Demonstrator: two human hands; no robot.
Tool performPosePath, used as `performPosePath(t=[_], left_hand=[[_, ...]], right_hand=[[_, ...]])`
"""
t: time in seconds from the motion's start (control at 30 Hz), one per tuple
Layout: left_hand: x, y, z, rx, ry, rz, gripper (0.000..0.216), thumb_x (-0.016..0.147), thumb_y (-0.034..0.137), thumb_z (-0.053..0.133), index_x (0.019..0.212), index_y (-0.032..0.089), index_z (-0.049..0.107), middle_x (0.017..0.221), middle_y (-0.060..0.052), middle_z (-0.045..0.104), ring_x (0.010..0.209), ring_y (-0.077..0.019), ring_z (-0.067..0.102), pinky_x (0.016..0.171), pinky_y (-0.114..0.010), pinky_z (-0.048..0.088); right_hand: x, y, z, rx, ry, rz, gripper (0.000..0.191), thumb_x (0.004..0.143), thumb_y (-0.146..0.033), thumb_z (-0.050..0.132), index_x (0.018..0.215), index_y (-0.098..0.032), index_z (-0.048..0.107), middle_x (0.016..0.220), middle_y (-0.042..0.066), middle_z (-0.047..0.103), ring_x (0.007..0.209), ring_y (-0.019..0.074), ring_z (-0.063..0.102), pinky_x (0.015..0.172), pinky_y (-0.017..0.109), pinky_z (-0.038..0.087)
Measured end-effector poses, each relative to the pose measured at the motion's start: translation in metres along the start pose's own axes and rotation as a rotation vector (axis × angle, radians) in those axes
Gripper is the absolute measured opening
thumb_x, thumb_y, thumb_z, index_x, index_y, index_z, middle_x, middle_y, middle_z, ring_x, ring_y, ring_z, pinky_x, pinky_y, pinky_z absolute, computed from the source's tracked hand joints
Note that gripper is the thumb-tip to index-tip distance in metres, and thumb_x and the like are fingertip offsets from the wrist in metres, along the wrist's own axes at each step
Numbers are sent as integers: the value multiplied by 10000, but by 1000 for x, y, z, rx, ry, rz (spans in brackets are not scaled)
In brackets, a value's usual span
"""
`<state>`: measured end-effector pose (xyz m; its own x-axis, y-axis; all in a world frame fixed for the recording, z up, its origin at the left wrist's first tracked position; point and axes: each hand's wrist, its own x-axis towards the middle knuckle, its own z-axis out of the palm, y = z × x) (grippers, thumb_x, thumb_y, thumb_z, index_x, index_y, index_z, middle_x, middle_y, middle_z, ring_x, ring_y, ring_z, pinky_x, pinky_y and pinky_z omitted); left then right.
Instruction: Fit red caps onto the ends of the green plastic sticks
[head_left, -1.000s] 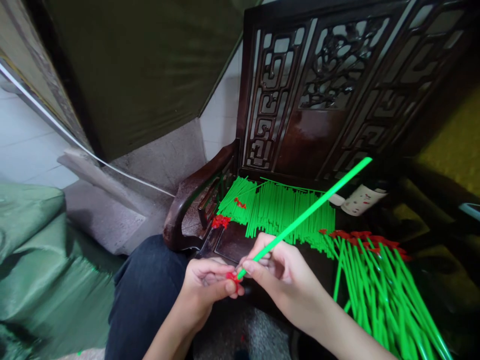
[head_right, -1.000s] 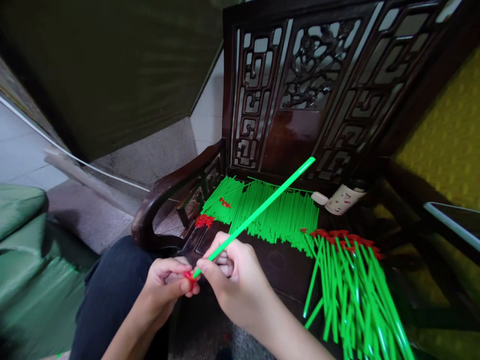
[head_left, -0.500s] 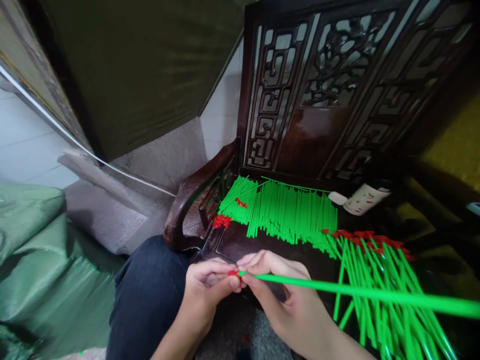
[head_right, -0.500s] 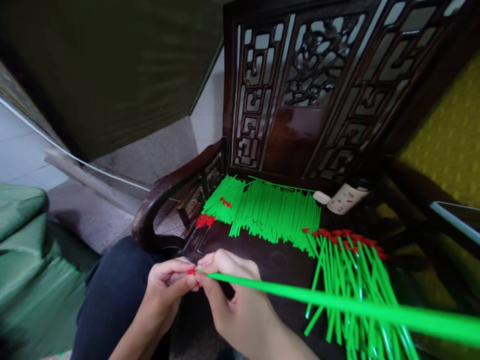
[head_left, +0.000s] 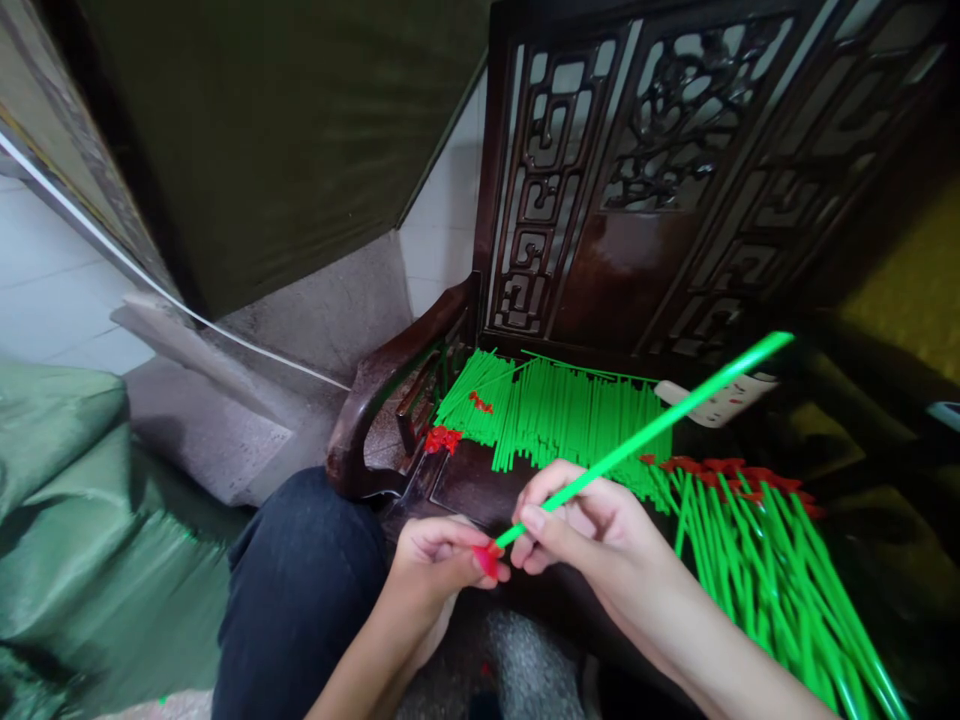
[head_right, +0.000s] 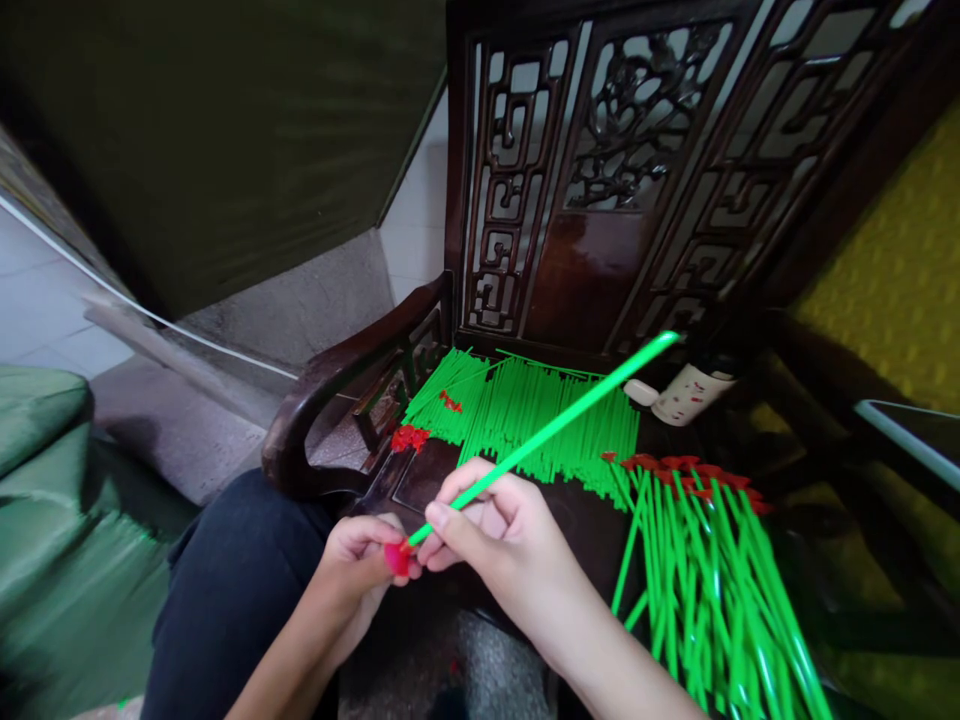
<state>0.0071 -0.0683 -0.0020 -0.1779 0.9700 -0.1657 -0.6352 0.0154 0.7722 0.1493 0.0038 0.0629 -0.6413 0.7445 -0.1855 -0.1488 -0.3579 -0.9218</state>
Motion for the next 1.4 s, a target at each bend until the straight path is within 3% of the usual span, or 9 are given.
performPosePath(t=[0.23,0.53,0.83,1.17,1.4], left_hand=[[0,-1,-3,43,72,1,114,548,185,839,598,172,738,578,-29,697,520,-118,658,475,-156,494],[-7,1,3,-29,-6,-23,137,511,191,854,570,174,733,540,-20,682,457,-111,628,440,-170,485],[-1,-12,-1,3,109,-42,144,503,180,853,572,154,730,551,-24,676,503,-105,609,478,-188,477],[-3,-19,-1,-41,95,10,147,505,201,857,567,183,725,523,8,641,482,-84,570,465,-185,443],[-5,-16,5,-119,-2,-58,123,608,216,813,661,181,708,586,18,654,533,-74,594,535,-173,446]], right_hand=[[5,13,-3,134,-34,27,311,745,-353,729,718,-179,472,612,-40,629,545,66,619,535,152,483],[-3,10,0,177,-98,91,346,716,-363,747,716,-186,450,658,-68,561,556,80,635,517,166,491],[-6,18,4,-328,-7,-131,226,854,-310,582,698,-206,456,638,-26,573,546,127,629,522,240,500],[-13,22,1,-409,-44,-221,222,877,-309,548,694,-188,514,700,23,587,606,137,608,537,254,489],[-5,13,3,-12,12,-50,286,772,-351,681,702,-199,449,565,-41,594,492,116,631,469,211,499]])
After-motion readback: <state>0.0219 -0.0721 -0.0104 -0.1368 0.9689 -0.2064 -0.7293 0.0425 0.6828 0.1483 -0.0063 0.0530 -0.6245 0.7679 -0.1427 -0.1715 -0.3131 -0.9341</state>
